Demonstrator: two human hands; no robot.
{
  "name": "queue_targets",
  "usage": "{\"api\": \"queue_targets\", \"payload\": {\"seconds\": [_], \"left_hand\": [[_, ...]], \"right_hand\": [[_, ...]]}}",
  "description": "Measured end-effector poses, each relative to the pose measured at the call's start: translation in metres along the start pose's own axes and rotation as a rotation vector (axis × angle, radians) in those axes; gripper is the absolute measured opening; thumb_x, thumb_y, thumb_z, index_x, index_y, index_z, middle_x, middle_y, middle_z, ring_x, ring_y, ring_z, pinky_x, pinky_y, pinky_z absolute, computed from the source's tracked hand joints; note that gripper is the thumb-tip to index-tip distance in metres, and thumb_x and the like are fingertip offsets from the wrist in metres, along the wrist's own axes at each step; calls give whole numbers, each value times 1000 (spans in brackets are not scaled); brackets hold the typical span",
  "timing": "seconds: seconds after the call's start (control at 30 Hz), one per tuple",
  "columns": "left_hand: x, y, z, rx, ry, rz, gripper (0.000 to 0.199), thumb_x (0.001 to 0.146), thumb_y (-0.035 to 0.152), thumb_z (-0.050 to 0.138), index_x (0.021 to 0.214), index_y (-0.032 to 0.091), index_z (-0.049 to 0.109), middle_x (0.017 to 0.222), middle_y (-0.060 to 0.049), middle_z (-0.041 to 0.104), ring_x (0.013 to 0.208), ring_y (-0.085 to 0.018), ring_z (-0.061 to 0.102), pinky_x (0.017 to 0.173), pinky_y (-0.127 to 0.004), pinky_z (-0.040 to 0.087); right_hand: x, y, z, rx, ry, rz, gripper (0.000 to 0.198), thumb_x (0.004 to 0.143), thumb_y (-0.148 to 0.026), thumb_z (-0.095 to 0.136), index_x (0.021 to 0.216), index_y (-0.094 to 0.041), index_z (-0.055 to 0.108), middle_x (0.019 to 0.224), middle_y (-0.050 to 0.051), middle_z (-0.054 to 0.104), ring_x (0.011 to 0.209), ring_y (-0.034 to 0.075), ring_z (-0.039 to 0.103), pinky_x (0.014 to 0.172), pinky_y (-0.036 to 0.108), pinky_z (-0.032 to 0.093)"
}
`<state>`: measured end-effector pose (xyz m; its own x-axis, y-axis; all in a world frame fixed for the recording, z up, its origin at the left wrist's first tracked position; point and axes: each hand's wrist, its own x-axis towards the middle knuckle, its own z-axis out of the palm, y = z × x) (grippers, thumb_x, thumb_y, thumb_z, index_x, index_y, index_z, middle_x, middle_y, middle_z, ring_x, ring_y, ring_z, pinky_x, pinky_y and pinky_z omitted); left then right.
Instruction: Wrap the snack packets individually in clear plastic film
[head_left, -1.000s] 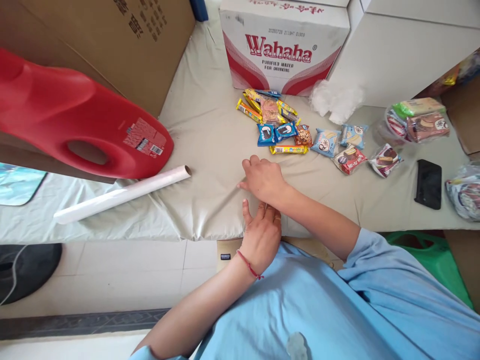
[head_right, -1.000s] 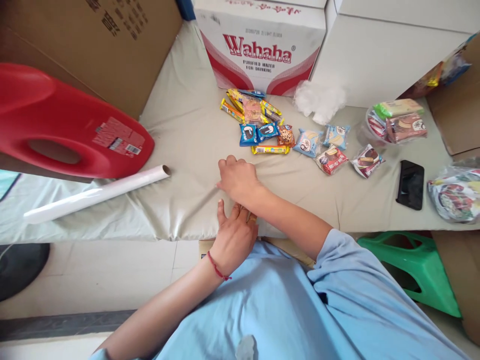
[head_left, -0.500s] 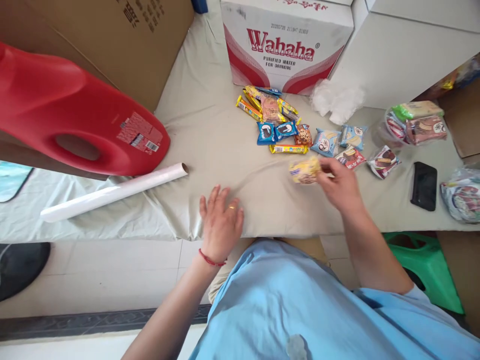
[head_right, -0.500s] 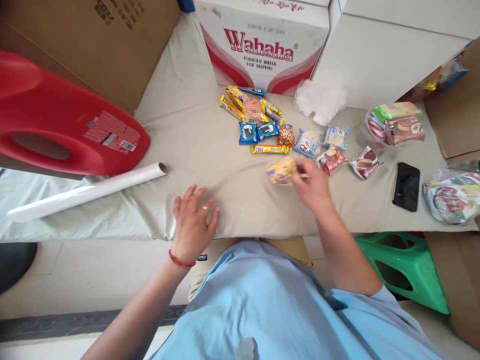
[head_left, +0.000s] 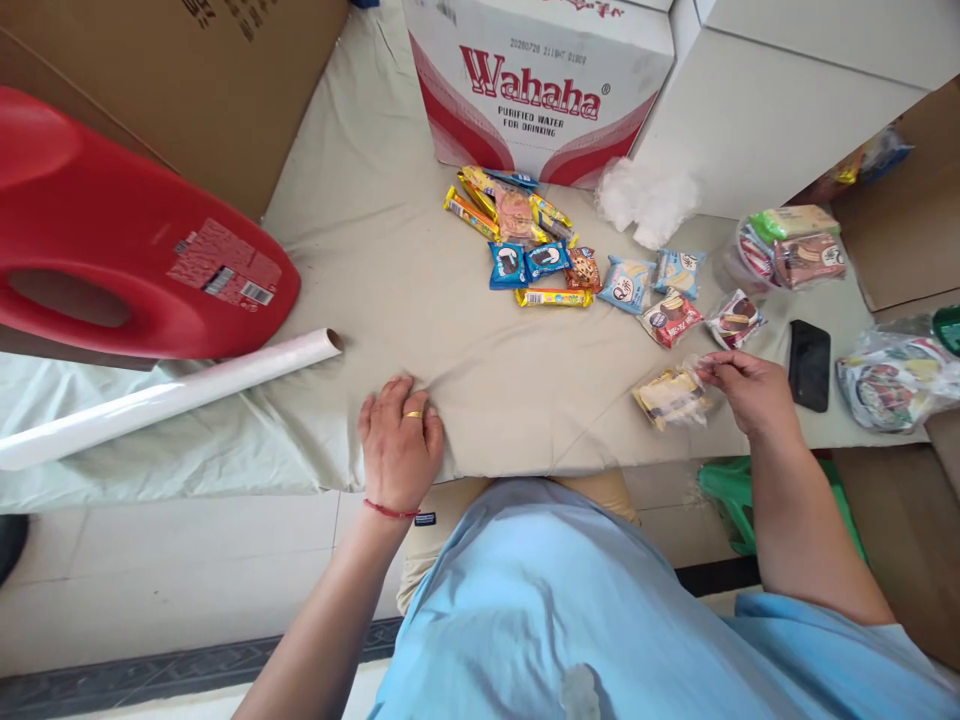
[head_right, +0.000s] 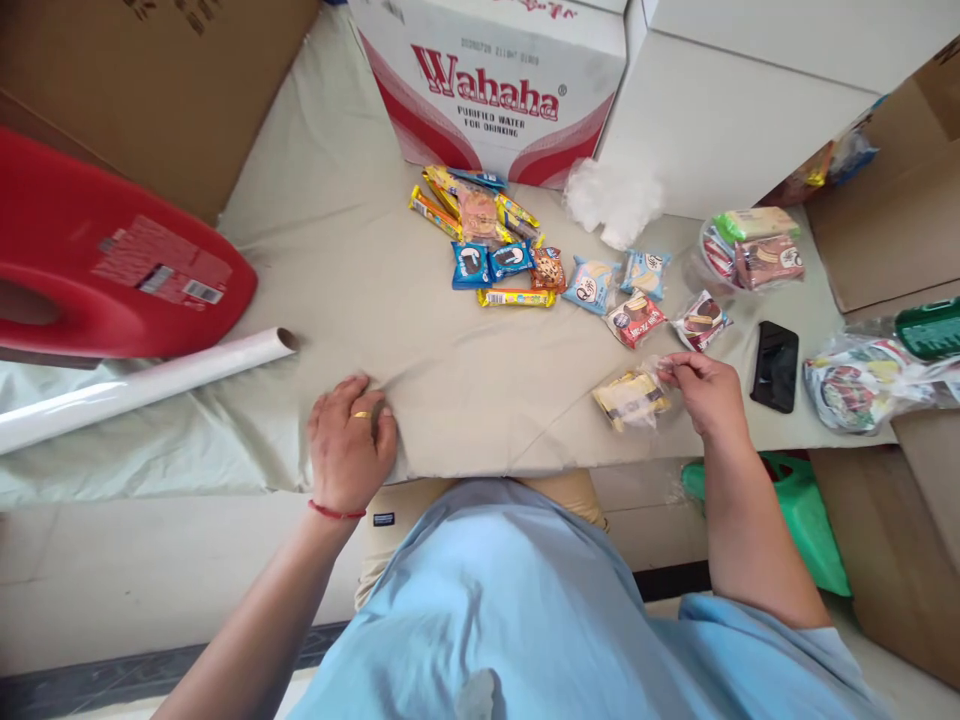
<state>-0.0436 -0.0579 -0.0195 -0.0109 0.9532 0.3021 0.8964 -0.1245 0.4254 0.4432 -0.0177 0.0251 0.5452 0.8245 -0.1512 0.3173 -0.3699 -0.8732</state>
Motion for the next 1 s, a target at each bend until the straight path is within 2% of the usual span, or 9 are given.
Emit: {"api": "queue_targets", "payload": {"seconds": [0.1,0.17,0.3,0.4,0.5,0.63,0.77,0.87,1.0], "left_hand": [[-6,8,-3,-49,105,53,18,94,20,57,103,20,72,128,-16,71,142,-35,56,116,-57,45],[-8,28,-2,-123,103,187,20,93,16,56,103,21,72,121,-14,74,135,-31,61,111,-52,49],[-3,97,23,-329,-211,734,33,99,14,49,119,23,73,124,-10,78,133,-21,63,108,-40,48],[12,152,57,-349,-357,966,37,107,19,42,130,20,71,140,-10,73,140,-19,59,111,-39,43],[28,191,85,-330,-417,990,43,110,20,35,141,23,65,154,-8,63,145,-18,54,111,-40,39],[42,215,103,-307,-444,985,47,110,19,33,150,23,58,160,-9,57,142,-20,54,100,-42,41],[47,222,113,-287,-470,971,45,110,18,37,147,24,61,156,-11,61,137,-21,56,90,-40,40],[47,222,118,-304,-463,972,44,109,19,39,146,26,61,154,-10,62,137,-21,56,89,-39,39],[43,221,119,-299,-461,974,44,111,19,34,145,24,62,154,-9,63,138,-21,55,85,-39,38]], "right_hand": [[-21,-9,5,-182,5,-150,19,80,-31,68,92,-22,79,101,6,77,76,19,74,76,34,59],[-31,-18,4,-269,22,-211,22,84,-33,65,98,-24,80,100,5,77,73,19,72,72,33,57],[-33,-27,-3,-329,32,-271,28,87,-35,64,109,-24,79,87,4,74,71,19,65,69,32,51],[-27,-23,-6,-293,45,-271,31,86,-37,64,110,-23,77,88,3,73,73,18,62,70,31,49],[-19,-15,-9,-217,61,-238,31,83,-37,64,107,-22,77,86,2,72,76,18,62,74,31,50],[-11,-6,-12,-56,15,-131,25,81,-42,68,96,-23,75,80,0,67,73,16,59,72,29,50],[-8,-2,-12,17,-105,5,42,84,-64,69,84,-22,70,74,0,63,65,14,55,61,28,48],[-5,0,-10,23,-257,93,47,69,-63,85,83,-20,72,77,1,68,68,15,59,64,30,51],[-4,-4,-11,87,-110,-35,43,63,-54,89,88,-21,74,88,3,73,80,19,66,78,34,56]]}}
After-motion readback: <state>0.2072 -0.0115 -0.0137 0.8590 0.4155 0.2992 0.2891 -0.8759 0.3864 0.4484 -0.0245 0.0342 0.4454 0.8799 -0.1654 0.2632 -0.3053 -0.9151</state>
